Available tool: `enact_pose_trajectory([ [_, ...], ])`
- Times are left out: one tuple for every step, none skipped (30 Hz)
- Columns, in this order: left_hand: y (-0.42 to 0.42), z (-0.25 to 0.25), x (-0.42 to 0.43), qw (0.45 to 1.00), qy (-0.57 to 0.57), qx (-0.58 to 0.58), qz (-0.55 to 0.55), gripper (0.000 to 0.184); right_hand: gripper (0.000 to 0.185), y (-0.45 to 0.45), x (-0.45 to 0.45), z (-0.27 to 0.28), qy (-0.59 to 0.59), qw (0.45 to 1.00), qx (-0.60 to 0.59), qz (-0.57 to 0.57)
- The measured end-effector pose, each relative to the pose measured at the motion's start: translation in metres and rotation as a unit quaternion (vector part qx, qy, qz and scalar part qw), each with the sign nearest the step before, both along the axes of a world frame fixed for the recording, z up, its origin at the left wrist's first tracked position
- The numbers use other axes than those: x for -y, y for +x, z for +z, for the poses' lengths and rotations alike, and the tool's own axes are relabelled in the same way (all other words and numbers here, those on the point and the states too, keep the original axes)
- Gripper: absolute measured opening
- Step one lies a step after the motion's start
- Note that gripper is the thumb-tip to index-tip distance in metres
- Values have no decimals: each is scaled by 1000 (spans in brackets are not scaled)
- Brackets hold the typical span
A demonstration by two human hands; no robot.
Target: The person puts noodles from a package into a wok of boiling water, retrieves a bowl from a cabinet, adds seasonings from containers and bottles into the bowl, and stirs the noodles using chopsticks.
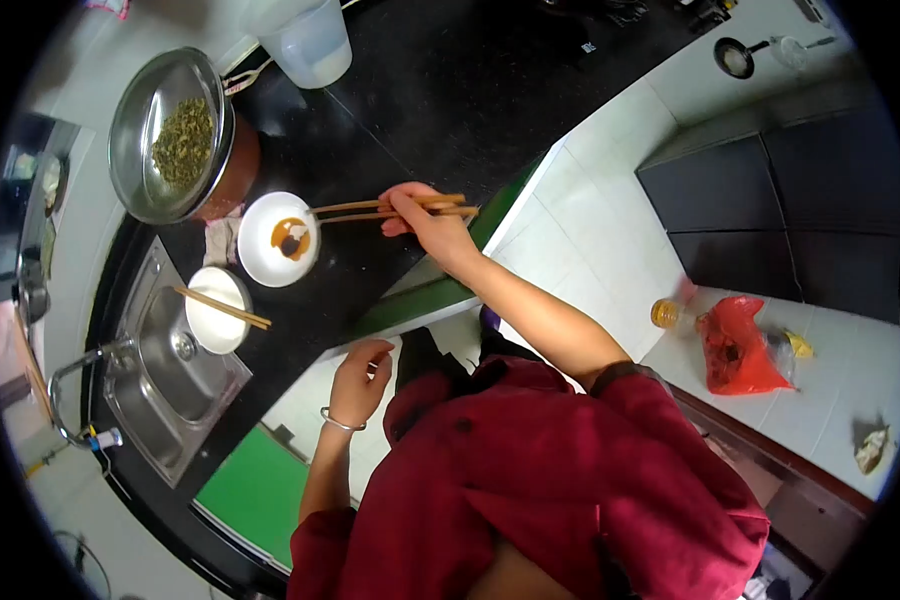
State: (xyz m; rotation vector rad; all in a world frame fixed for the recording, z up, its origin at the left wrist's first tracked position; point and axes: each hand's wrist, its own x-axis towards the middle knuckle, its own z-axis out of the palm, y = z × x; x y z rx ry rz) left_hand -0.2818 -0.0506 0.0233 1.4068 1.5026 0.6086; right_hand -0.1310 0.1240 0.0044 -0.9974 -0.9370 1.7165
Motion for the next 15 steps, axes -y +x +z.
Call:
enact_pose_trajectory([
  [10, 1, 5, 1000, -11, 1, 19, 16, 19, 5, -2, 6, -19, 999, -32, 20],
  [21, 1, 11, 999, -21, 0, 40, 16, 19, 12, -3, 8, -37, 996, -65, 41],
  [32, -3, 19, 998, -24, -2, 61, 16, 19, 19, -5, 8, -34, 996, -58, 50],
  [45, -7, 27, 997, -24, -6, 70, 16, 19, 26, -6, 9, -34, 996, -62, 60],
  [59, -11, 34, 996, -29, 11, 85, 16, 19, 35, -7, 10, -35, 995, -66, 71],
  [73, -14, 44, 994, -37, 28, 96, 16, 19, 43, -5, 14, -39, 994, -69, 80],
  [87, -17, 52, 993, -56, 29, 98, 16, 21, 49, -6, 17, -37, 994, -51, 94],
  [101, -17, 58, 994, -54, 19, 91, 16, 21, 52, -7, 17, -35, 993, -53, 101],
  [115, -17, 63, 994, -57, 34, 91, 16, 23, 53, -7, 18, -21, 992, -64, 109],
  [125, -15, 67, 993, -61, 47, 92, 17, 25, 52, -6, 18, -9, 990, -77, 117],
  [134, -12, 70, 995, -49, 27, 84, 17, 28, 51, -8, 19, 11, 990, -74, 124],
  [141, -9, 73, 994, -48, 23, 94, 17, 28, 47, -8, 20, 11, 988, -78, 133],
  [146, -7, 76, 992, -62, 21, 109, 17, 28, 43, -9, 21, 7, 987, -96, 131],
  [151, -5, 79, 989, -75, 19, 124, 17, 28, 39, -10, 22, 3, 985, -113, 129],
  [153, -6, 84, 985, -94, 21, 142, 17, 28, 36, -11, 23, 3, 983, -116, 140],
])
